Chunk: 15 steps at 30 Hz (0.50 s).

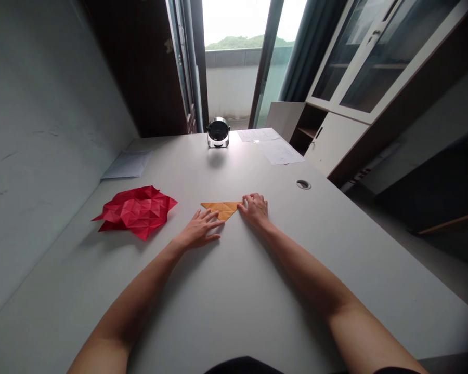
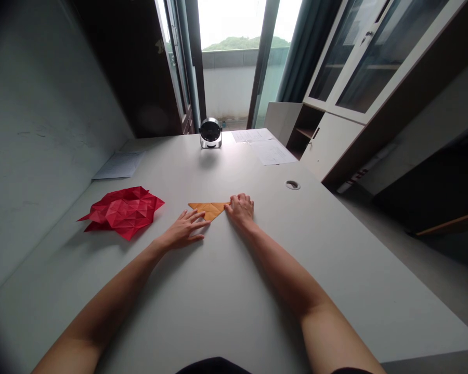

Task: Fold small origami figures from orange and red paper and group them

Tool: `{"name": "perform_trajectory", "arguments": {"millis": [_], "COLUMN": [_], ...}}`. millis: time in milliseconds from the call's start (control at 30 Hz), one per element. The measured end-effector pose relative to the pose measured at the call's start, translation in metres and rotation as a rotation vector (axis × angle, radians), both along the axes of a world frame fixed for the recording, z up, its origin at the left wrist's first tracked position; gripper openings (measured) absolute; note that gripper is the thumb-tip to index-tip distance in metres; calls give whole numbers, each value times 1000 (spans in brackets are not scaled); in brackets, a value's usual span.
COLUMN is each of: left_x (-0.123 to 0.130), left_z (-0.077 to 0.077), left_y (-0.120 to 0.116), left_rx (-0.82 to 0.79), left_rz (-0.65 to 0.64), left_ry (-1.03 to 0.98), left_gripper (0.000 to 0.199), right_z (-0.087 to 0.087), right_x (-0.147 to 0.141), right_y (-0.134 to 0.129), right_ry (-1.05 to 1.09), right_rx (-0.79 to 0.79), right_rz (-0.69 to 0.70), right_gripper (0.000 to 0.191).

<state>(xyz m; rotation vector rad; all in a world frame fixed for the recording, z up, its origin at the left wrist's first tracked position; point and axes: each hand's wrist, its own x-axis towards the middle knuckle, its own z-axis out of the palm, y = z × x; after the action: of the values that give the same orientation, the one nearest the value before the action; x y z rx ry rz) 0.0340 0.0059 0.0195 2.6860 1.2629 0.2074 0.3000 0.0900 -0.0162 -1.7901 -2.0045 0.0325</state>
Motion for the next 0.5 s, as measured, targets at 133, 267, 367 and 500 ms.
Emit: {"name": "perform_trajectory", "arguments": {"millis": [133,267,367,500], "left_x": [-2,-4,-5,-6], "left_z": [-2,-5,-6,-9], "left_y": [1,3,4,5], "left_rx": [-15,-26,-25,-16], "left_rz": [1,7,9,10], "left_ry": [-9,-13,-16,-32], "left_gripper": [53,52,52,51], "right_z": [-2,1,3,2], "right_x": [9,6,-1,-8], "right_y": [5,3,-1,-4], "right_ry": [55,119,113,147], "right_rx": [24,-12,-13,0], "right_rz": [-67,10,108,191], "right_gripper": [29,36,33,27]}}
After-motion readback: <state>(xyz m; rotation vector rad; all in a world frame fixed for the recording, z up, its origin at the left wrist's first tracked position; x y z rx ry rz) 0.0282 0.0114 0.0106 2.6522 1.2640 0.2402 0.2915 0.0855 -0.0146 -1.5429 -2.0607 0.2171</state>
